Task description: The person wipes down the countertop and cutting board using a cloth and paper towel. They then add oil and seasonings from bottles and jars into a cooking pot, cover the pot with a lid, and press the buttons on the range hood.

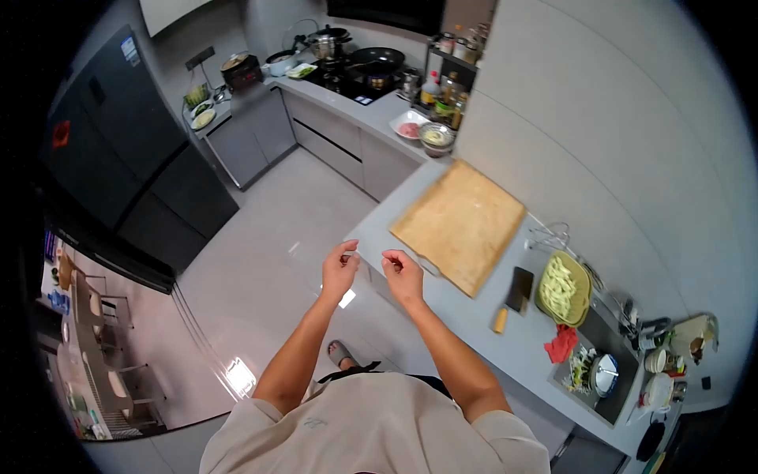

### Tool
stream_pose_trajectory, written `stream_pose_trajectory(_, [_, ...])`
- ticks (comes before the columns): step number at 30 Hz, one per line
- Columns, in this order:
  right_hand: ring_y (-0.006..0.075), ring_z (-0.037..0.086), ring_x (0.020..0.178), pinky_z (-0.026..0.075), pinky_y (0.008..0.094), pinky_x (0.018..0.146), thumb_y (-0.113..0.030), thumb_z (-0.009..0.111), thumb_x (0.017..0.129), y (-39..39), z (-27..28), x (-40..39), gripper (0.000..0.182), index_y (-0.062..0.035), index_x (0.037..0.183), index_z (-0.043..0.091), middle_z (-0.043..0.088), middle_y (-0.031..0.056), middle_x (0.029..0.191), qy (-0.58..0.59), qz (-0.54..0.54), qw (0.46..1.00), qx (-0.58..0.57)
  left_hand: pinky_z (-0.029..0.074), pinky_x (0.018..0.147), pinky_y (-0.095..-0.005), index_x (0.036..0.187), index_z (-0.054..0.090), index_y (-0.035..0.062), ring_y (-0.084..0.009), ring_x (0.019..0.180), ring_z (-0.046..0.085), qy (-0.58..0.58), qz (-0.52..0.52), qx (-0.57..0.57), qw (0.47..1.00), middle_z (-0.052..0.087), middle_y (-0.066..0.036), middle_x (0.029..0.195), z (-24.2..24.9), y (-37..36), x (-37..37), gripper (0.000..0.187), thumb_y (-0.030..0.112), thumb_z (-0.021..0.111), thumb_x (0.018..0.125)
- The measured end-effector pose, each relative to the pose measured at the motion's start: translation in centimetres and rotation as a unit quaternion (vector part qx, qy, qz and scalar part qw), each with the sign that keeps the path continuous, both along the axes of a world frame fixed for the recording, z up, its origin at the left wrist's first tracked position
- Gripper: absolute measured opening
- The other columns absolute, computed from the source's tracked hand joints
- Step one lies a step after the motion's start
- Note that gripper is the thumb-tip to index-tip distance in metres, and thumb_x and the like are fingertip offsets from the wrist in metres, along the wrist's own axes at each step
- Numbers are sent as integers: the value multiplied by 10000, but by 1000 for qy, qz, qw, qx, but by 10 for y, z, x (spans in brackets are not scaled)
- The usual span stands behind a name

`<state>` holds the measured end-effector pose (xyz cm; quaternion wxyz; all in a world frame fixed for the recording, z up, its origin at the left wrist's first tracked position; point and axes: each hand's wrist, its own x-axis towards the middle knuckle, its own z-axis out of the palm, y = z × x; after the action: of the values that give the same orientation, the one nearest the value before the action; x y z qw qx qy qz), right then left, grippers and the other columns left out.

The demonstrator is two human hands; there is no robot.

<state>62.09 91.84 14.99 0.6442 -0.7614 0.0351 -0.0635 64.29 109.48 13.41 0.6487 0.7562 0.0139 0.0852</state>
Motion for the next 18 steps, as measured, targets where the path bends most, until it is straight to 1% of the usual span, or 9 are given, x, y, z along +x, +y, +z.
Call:
stream_pose_trajectory(3, [75, 642, 793, 536, 256, 761, -135, 717, 958, 81, 1, 48, 197, -23, 1119, 730, 736, 17, 917, 24, 9, 1000, 7, 562, 778, -310, 1276, 687, 52, -166, 846, 669, 17, 6, 17, 1000, 693, -110, 1175, 9, 82, 44, 322, 44, 649, 956])
stream_pose_trajectory(6, [85, 659, 801, 542, 264, 771, -155, 724, 953, 145, -1, 94, 207, -24, 1113, 733, 742, 24, 912, 25, 13, 999, 23, 565, 788, -316, 1284, 684, 48, -174, 859, 672, 2, 4, 20, 1000, 691, -112, 1164, 15, 143, 91, 330, 47, 652, 956])
stream_pose_trajectory(7, [87, 663, 802, 543, 265, 772, -160, 726, 952, 162, -3, 109, 209, -22, 1108, 733, 742, 25, 909, 31, 13, 999, 28, 570, 771, -306, 1296, 675, 36, -159, 861, 671, -2, 0, 25, 1000, 686, -106, 1167, 15, 159, 107, 332, 50, 646, 965])
stream_pose_trajectory(9, [92, 669, 804, 545, 268, 773, -166, 730, 949, 191, -3, 144, 211, -19, 1100, 733, 741, 29, 902, 33, 17, 999, 26, 578, 737, -286, 1320, 657, 14, -130, 864, 667, -16, -10, 36, 999, 677, -95, 1174, 14, 186, 142, 339, 54, 633, 984])
stream_pose_trajectory(11, [96, 673, 806, 547, 270, 774, -170, 735, 945, 213, -3, 182, 212, -16, 1092, 733, 738, 34, 893, 26, 22, 999, 10, 576, 736, -284, 1321, 656, 11, -132, 863, 669, -16, -15, 25, 999, 678, -93, 1160, 9, 208, 179, 338, 55, 631, 987])
stream_pose_trajectory(15, [90, 672, 809, 549, 267, 760, -168, 731, 950, 254, -17, 277, 204, -13, 1083, 731, 733, 30, 886, 18, 11, 999, 41, 576, 735, -285, 1324, 658, 17, -135, 871, 673, 12, -32, 0, 999, 680, -88, 1151, 0, 242, 262, 333, 58, 624, 995])
stream_pose_trajectory(18, [85, 667, 802, 546, 264, 739, -164, 729, 954, 285, -32, 359, 193, -15, 1076, 732, 729, 23, 885, 20, 7, 997, 68, 575, 734, -286, 1332, 658, 27, -136, 872, 677, 17, -50, 9, 999, 683, -84, 1152, -4, 266, 339, 333, 58, 614, 1004])
